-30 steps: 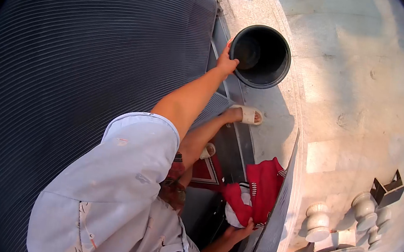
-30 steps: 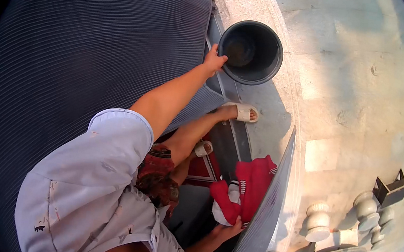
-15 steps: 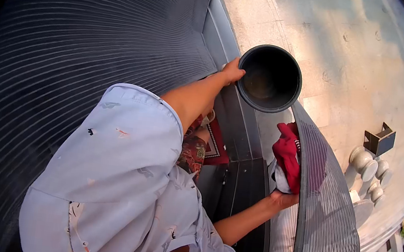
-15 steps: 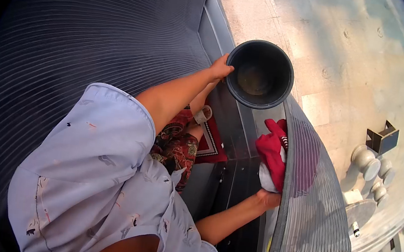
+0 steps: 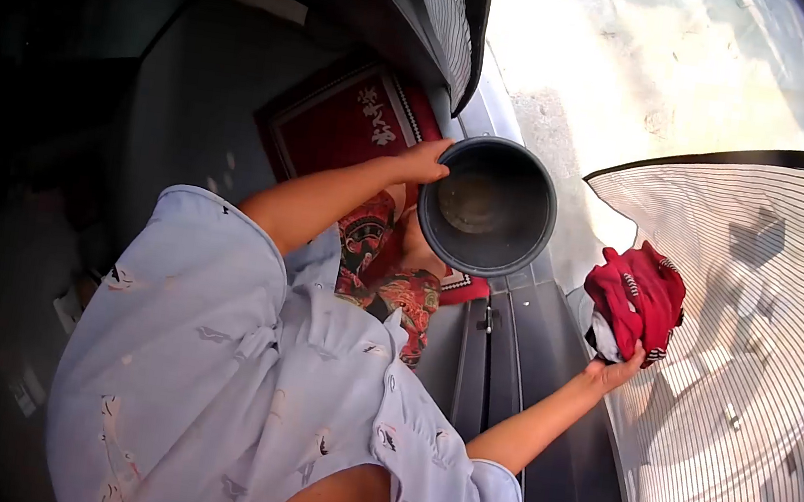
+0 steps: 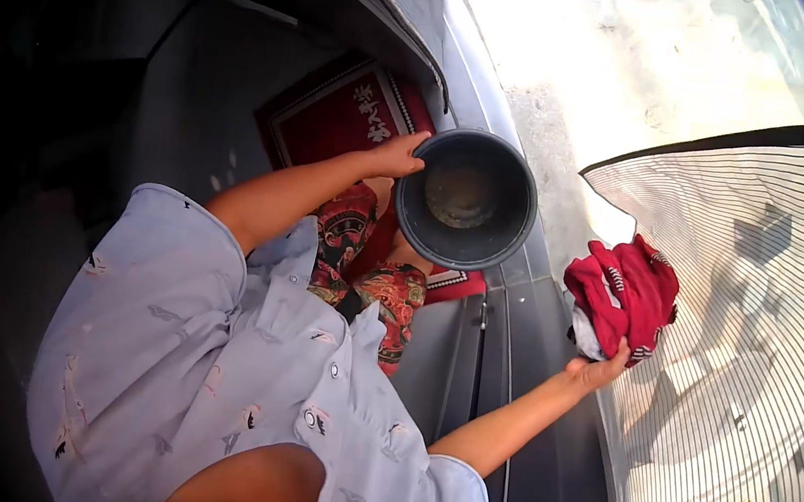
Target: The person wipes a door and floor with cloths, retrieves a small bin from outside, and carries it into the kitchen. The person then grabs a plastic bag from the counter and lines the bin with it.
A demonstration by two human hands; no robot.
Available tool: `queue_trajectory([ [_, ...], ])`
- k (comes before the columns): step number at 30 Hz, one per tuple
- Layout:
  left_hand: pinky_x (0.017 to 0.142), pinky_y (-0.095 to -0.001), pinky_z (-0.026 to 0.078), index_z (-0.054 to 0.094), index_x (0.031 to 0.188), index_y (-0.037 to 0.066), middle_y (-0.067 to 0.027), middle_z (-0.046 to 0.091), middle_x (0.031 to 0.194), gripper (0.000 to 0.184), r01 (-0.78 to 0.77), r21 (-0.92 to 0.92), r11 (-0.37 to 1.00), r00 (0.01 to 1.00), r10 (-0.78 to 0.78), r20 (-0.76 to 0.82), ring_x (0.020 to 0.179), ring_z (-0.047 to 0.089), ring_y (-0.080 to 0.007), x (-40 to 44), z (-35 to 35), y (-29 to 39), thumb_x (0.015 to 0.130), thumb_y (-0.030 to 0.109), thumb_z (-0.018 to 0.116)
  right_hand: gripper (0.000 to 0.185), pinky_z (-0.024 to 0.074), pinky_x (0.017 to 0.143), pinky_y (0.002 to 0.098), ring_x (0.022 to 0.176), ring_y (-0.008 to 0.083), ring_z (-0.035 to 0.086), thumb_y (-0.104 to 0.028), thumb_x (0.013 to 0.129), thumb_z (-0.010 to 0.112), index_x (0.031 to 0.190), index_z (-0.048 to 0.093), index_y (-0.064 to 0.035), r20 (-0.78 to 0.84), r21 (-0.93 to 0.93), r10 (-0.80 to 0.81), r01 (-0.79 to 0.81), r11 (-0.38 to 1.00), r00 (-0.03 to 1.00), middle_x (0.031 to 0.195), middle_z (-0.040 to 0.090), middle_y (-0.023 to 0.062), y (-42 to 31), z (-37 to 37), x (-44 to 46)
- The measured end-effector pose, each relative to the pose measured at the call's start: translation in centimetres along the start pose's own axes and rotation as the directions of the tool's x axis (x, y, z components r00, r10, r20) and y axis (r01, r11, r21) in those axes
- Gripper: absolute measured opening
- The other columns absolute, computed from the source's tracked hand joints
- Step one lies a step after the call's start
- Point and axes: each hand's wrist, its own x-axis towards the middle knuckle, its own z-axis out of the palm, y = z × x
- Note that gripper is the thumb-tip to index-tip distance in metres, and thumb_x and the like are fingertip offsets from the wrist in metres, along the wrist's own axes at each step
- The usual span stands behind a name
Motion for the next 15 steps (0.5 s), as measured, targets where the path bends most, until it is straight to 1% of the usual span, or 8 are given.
queue_trajectory([
  [1,0.079,-0.0345,0.051,0.049,0.129,0.004,-0.0158,0.066,0.102,0.049,0.019,0.012,1.000,0.999,-0.020,0.028,0.093,0.065,-0.0225,-0.8,0.5,2.2,0.081,0.006,0.059,0.058,0.0445,0.104,0.0435,0.118,0.0310,0.057,-0.018,0.079,0.066,0.133,0.054,-0.0011,0.004,-0.027,-0.022,0.022,0.999,1.000,0.128,0.060,0.0133,0.0,-0.6,0.1],
  [2,0.079,-0.0348,0.051,0.049,0.129,0.003,-0.0159,0.066,0.102,0.049,0.038,0.025,0.999,0.998,-0.040,0.055,0.093,0.065,-0.0224,-1.7,1.1,4.1,0.081,0.006,0.059,0.057,0.0461,0.102,0.0430,0.115,0.0305,0.059,-0.017,0.078,0.066,0.132,0.055,-0.0008,-0.005,-0.033,0.025,-0.025,0.999,1.000,0.127,0.061,0.0134,-0.9,-1.1,0.8],
  [4,0.077,-0.0344,0.051,0.050,0.129,0.003,-0.0142,0.066,0.102,0.050,-0.002,0.078,0.997,1.000,0.003,-0.019,0.090,0.065,-0.0211,-3.1,2.6,4.2,0.080,0.003,0.059,0.058,0.0488,0.098,0.0419,0.110,0.0296,0.061,-0.013,0.076,0.067,0.131,0.054,-0.0002,-0.004,-0.070,0.089,-0.089,0.994,0.996,0.124,0.061,0.0134,-1.9,-2.4,3.3],
  [6,0.075,-0.0345,0.050,0.050,0.130,0.003,-0.0120,0.066,0.103,0.050,0.163,-0.056,0.985,0.984,-0.166,-0.058,0.088,0.064,-0.0199,-5.5,2.0,5.9,0.081,0.001,0.059,0.059,0.0496,0.095,0.0408,0.108,0.0285,0.061,-0.012,0.074,0.068,0.131,0.054,-0.0012,-0.013,-0.142,0.070,-0.072,0.987,0.997,0.123,0.061,0.0126,-2.3,-0.5,2.8],
  [9,0.076,-0.0352,0.050,0.056,0.126,0.002,-0.0109,0.066,0.102,0.045,0.229,-0.050,0.972,0.966,-0.233,-0.113,0.088,0.064,-0.0191,-6.8,-1.2,-0.8,0.082,0.001,0.060,0.058,0.0503,0.093,0.0404,0.107,0.0271,0.061,-0.013,0.075,0.069,0.130,0.054,-0.0033,-0.042,-0.128,0.203,-0.207,0.970,0.978,0.121,0.061,0.0116,1.4,0.6,-0.3],
  [11,0.077,-0.0357,0.050,0.058,0.124,-0.001,-0.0114,0.066,0.103,0.041,0.344,-0.128,0.930,0.901,-0.366,-0.232,0.089,0.064,-0.0195,-10.3,-2.9,-3.7,0.083,0.002,0.061,0.052,0.0513,0.091,0.0408,0.105,0.0266,0.062,-0.014,0.077,0.067,0.127,0.057,-0.0043,-0.008,-0.162,0.267,-0.265,0.951,0.964,0.118,0.062,0.0106,5.6,1.4,-1.2],
  [13,0.085,-0.0396,0.050,0.057,0.127,0.001,-0.0152,0.065,0.110,0.045,0.421,-0.169,0.891,0.813,-0.454,-0.365,0.101,0.063,-0.0271,-14.7,-4.3,-5.0,0.083,0.009,0.065,0.048,0.0520,0.089,0.0411,0.103,0.0270,0.063,-0.015,0.078,0.065,0.124,0.059,-0.0043,0.026,-0.186,0.335,-0.325,0.927,0.942,0.116,0.064,0.0108,7.3,2.9,-3.8],
  [15,0.092,-0.0435,0.049,0.055,0.130,0.002,-0.0189,0.064,0.118,0.049,0.495,-0.237,0.836,0.676,-0.542,-0.499,0.112,0.061,-0.0346,-21.5,-4.9,-5.3,0.084,0.016,0.069,0.042,0.0544,0.085,0.0408,0.098,0.0280,0.066,-0.017,0.078,0.064,0.118,0.062,-0.0044,0.110,-0.191,0.396,-0.371,0.909,0.912,0.111,0.066,0.0115,8.2,3.0,-7.0],
])
